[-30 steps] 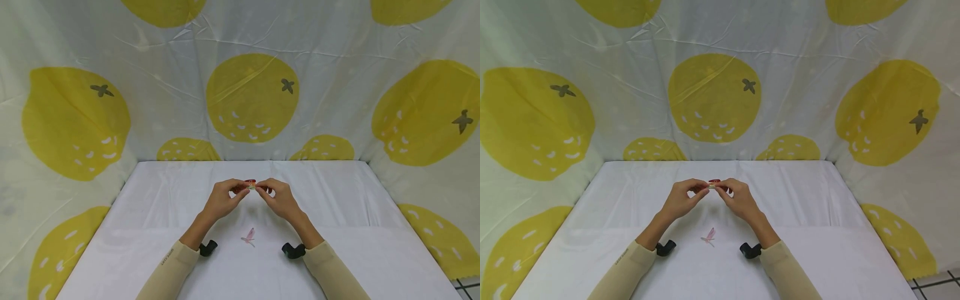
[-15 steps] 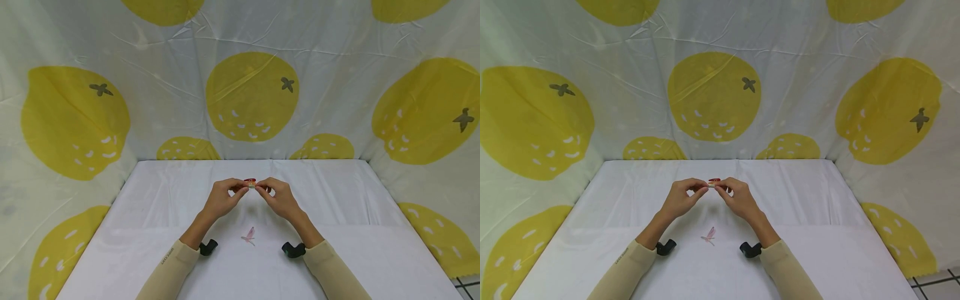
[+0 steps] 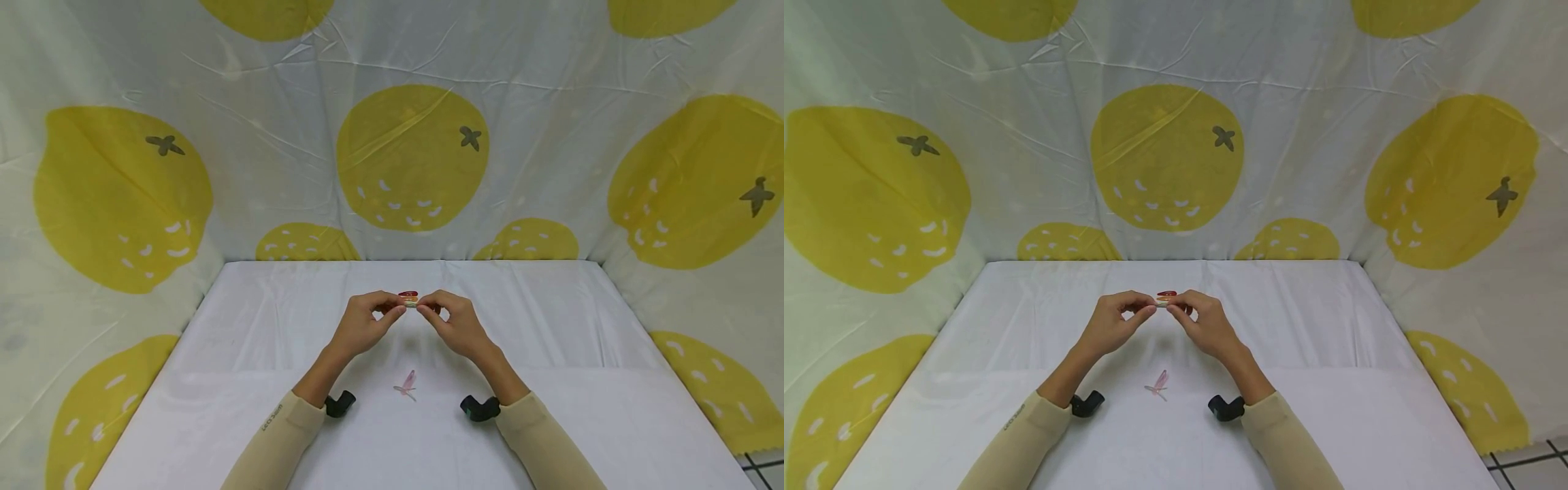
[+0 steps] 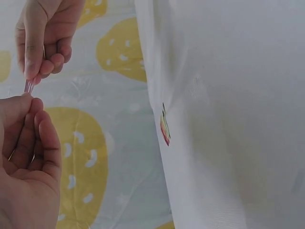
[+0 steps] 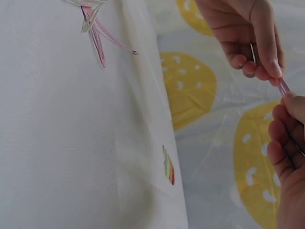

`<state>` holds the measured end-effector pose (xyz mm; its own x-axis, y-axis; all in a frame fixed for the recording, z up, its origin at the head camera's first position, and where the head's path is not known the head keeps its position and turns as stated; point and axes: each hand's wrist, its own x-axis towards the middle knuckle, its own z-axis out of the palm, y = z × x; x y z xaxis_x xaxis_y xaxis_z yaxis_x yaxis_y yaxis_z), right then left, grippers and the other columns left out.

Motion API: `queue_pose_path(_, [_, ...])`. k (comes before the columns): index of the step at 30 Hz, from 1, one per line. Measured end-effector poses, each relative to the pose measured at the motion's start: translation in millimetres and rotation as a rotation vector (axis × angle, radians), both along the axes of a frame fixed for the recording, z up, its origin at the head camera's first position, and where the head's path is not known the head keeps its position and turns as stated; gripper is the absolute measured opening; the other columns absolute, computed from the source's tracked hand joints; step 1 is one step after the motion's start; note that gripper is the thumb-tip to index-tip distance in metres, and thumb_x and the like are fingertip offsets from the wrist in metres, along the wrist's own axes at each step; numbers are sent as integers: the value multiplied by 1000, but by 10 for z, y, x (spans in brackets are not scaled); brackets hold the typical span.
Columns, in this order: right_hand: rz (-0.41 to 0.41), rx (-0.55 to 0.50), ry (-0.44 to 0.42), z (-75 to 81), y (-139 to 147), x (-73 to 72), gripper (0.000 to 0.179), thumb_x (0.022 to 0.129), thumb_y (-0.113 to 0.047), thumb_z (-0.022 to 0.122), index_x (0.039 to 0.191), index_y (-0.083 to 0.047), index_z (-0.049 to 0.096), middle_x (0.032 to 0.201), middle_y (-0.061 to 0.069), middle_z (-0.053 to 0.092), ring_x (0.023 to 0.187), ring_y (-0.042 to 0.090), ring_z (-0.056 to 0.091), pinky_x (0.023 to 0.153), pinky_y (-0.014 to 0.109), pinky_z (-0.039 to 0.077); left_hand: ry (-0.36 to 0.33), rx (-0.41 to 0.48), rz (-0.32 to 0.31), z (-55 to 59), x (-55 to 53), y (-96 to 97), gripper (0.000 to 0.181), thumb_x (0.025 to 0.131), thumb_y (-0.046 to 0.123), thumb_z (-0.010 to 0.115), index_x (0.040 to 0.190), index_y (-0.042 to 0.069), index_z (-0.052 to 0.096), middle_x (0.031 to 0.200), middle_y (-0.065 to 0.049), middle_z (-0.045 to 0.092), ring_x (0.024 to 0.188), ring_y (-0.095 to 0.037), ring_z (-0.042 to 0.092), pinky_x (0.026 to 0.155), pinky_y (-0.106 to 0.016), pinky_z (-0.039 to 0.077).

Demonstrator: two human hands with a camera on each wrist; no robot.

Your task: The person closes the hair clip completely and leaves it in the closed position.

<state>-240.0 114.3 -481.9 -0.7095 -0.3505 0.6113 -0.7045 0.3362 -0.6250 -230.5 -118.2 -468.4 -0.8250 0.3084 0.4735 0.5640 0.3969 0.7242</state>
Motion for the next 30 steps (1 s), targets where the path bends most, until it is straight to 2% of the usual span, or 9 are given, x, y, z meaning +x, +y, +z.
queue_pose_path(5, [16, -17, -56, 20, -2, 22, 6, 96, -13, 73, 101, -15, 76, 90, -1, 74, 78, 11, 58, 69, 28, 51, -52, 2, -14, 20, 10, -6, 10, 96, 24, 75, 103, 17, 77, 96, 5, 77, 83, -10, 69, 77, -28, 58])
queue_pose_path(12, [11, -7, -133, 53, -12, 56, 7, 95, -7, 72, 101, -6, 75, 90, 6, 74, 80, 16, 59, 71, 25, 49, -107, 32, -48, 43, 22, -11, 12, 97, 24, 74, 104, 17, 78, 98, 2, 77, 87, -13, 70, 80, -33, 59])
queue_pose_path(16, [18, -3, -168, 141, -25, 108, 6, 96, -4, 70, 100, -5, 74, 90, 11, 74, 81, 17, 60, 73, 26, 49, -133, 48, -67, 72, 40, -6, 13, 97, 21, 74, 106, 14, 78, 101, -1, 78, 90, -14, 72, 82, -33, 59])
queue_pose_path(22, [73, -12, -177, 374, -29, 254, 7, 96, 1, 68, 99, -2, 74, 90, 12, 74, 82, 13, 61, 75, 26, 51, -137, 37, -89, 78, 43, 12, 11, 97, 11, 72, 106, 5, 77, 100, -7, 77, 89, -13, 70, 83, -28, 58])
queue_pose_path(26, [101, -12, -193, 377, -16, 254, 7, 96, 2, 67, 100, 0, 73, 89, 9, 73, 83, 12, 61, 75, 25, 51, -132, 35, -104, 75, 35, 13, 11, 96, 6, 71, 104, 0, 76, 97, -10, 76, 87, -13, 68, 83, -27, 58])
queue_pose_path(30, [77, -24, -198, 372, -21, 254, 7, 96, -1, 69, 100, -1, 75, 90, 10, 74, 82, 11, 60, 73, 26, 51, -114, 28, -77, 71, 38, 8, 11, 97, 10, 72, 105, 5, 78, 98, -7, 77, 87, -12, 69, 82, -27, 58])
